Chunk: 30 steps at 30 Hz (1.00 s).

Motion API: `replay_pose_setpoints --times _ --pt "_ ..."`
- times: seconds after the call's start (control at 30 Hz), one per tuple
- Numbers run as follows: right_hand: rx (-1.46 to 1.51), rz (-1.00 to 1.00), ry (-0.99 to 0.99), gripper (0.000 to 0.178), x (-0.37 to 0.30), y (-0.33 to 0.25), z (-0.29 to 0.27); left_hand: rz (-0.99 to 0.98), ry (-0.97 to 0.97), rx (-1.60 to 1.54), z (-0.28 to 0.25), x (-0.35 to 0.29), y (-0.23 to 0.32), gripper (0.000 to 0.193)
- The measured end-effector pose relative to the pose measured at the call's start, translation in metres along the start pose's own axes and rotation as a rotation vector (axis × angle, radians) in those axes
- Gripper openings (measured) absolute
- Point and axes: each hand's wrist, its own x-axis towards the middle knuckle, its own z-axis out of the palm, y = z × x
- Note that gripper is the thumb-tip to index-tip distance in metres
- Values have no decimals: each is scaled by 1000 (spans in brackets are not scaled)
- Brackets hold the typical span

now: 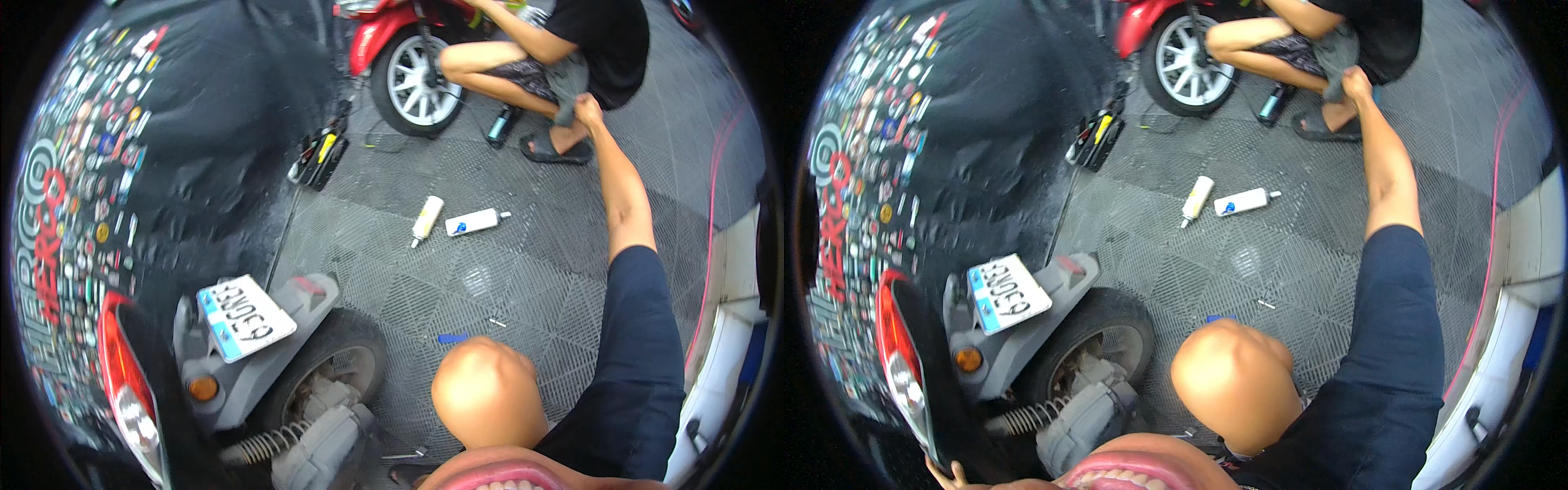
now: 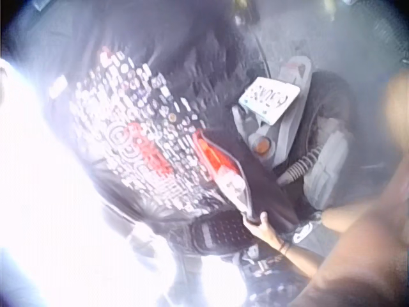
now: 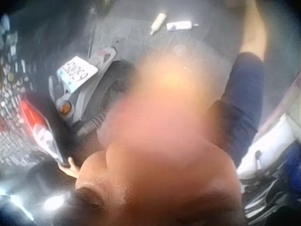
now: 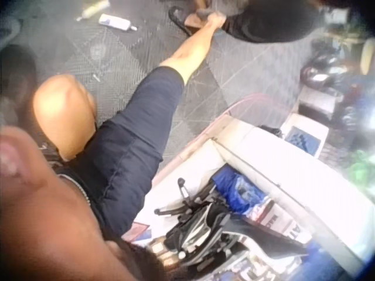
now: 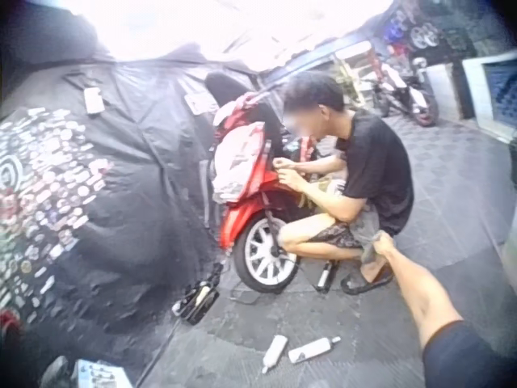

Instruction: The person applies a decorative sticker to the rear fender of a scooter. They use a small tool to press the sticker into place and smooth out the edges, then use their fingers to rub the surface and ensure adhesion.

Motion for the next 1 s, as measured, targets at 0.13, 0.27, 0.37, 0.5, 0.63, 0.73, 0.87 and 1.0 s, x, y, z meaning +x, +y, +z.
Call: replay_pose_setpoints --times 0.13,0.27,0.37,0.5,0.63,0.73,0.87,1.0 --pt "-160 -489 -229 42 -16 27 34 -113 51 -13 11 -18 20 81" --pt "798 -481 -889 10 10 -52 30 11 179 -105 34 -69 -46 91" --pt "386 -70 -929 5 -192 -66 96 186 -148 44 -11 17 33 103" --pt "472 -358 -1034 16 -311 -212 76 257 -230 -44 -24 -11 -9 107" --pt "606 -726 -1116 20 -400 -321 20 270 -99 -63 -9 -16 -6 104" --pt "705 -944 -1050 22 -486 -407 -51 250 118 90 7 -26 -5 97" --pt "752 -1356 -760 28 -522 -483 -136 235 247 175 27 -22 3 100" --pt "878 -1569 -599 32 -561 -538 -198 348 95 25 8 -21 -24 102"
